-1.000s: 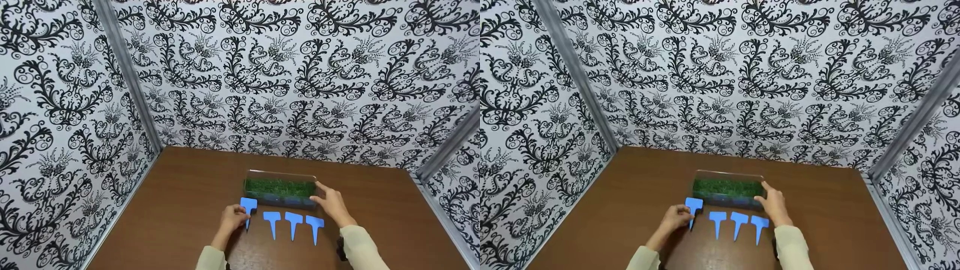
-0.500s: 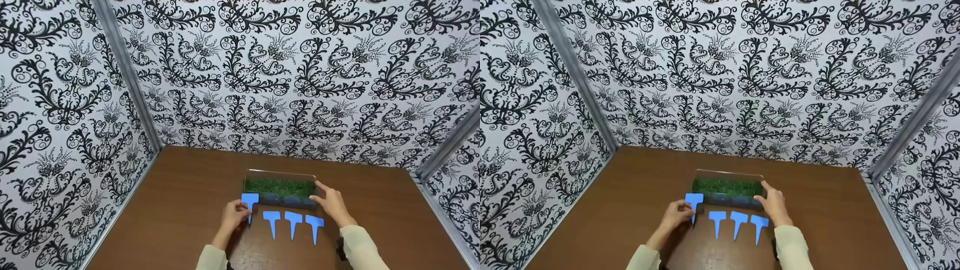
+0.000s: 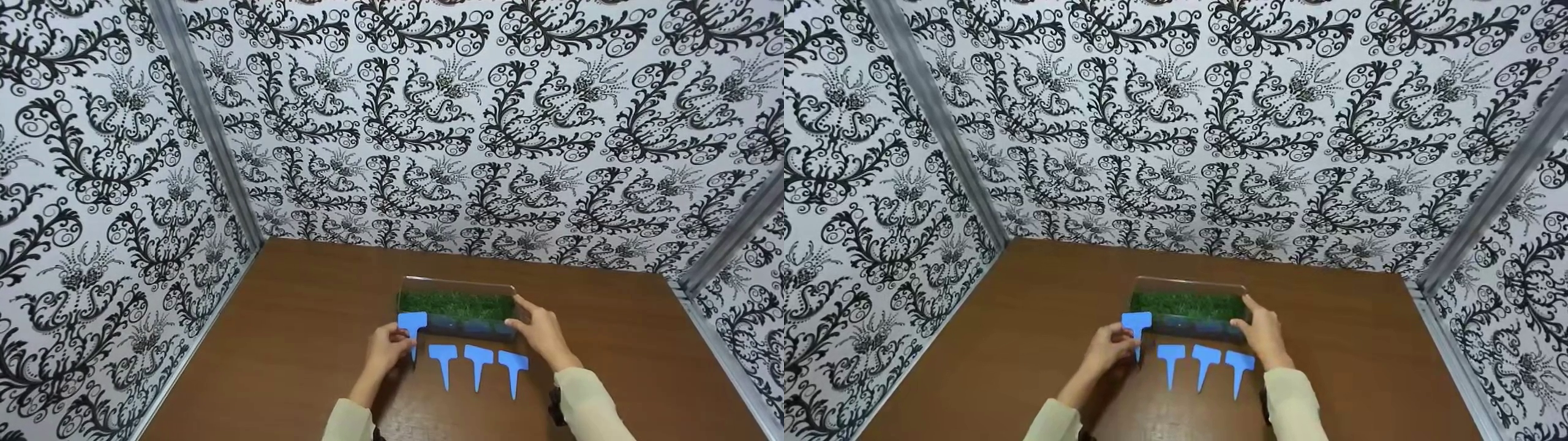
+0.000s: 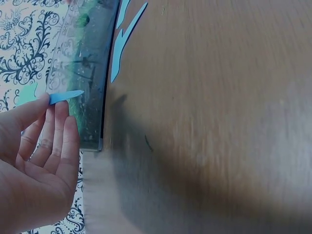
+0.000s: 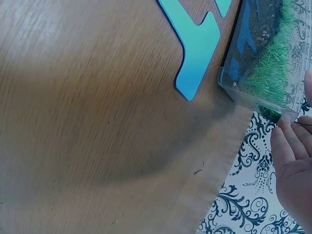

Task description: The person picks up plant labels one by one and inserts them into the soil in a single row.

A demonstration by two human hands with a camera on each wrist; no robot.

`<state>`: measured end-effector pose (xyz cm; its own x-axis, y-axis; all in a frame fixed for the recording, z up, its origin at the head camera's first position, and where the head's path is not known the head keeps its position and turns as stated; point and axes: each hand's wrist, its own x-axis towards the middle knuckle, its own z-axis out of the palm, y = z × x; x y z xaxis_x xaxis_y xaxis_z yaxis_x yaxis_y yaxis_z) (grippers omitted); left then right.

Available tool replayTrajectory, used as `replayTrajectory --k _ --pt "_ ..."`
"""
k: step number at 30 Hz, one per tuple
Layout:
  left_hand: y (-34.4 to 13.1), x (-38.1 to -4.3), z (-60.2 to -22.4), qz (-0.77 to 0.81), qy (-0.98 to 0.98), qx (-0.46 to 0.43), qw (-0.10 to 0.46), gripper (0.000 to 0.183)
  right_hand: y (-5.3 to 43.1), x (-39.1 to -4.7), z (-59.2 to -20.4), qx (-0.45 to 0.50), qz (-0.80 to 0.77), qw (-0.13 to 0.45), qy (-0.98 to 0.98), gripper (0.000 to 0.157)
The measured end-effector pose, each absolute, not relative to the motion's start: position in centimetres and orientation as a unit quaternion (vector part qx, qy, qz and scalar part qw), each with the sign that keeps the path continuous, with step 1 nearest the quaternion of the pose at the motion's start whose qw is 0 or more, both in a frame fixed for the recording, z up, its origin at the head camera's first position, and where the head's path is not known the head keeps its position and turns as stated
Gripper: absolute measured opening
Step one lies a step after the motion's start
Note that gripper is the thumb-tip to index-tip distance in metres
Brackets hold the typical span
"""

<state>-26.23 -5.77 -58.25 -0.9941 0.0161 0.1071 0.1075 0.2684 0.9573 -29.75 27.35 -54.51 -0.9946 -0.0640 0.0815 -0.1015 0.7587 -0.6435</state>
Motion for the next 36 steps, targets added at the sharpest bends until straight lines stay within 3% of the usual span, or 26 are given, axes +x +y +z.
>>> replayTrajectory --k 6,36 --pt "-5.7 -26.3 -57.9 -0.577 -0.812 -0.058 0.065 0.012 27.3 -29.7 -54.4 0.041 0.341 0.026 -0.939 0.065" --pt "-4.6 -26.7 -57.2 -0.585 -0.802 -0.087 0.080 0.014 27.4 -29.7 -54.9 0.047 0.340 0.041 -0.938 0.064"
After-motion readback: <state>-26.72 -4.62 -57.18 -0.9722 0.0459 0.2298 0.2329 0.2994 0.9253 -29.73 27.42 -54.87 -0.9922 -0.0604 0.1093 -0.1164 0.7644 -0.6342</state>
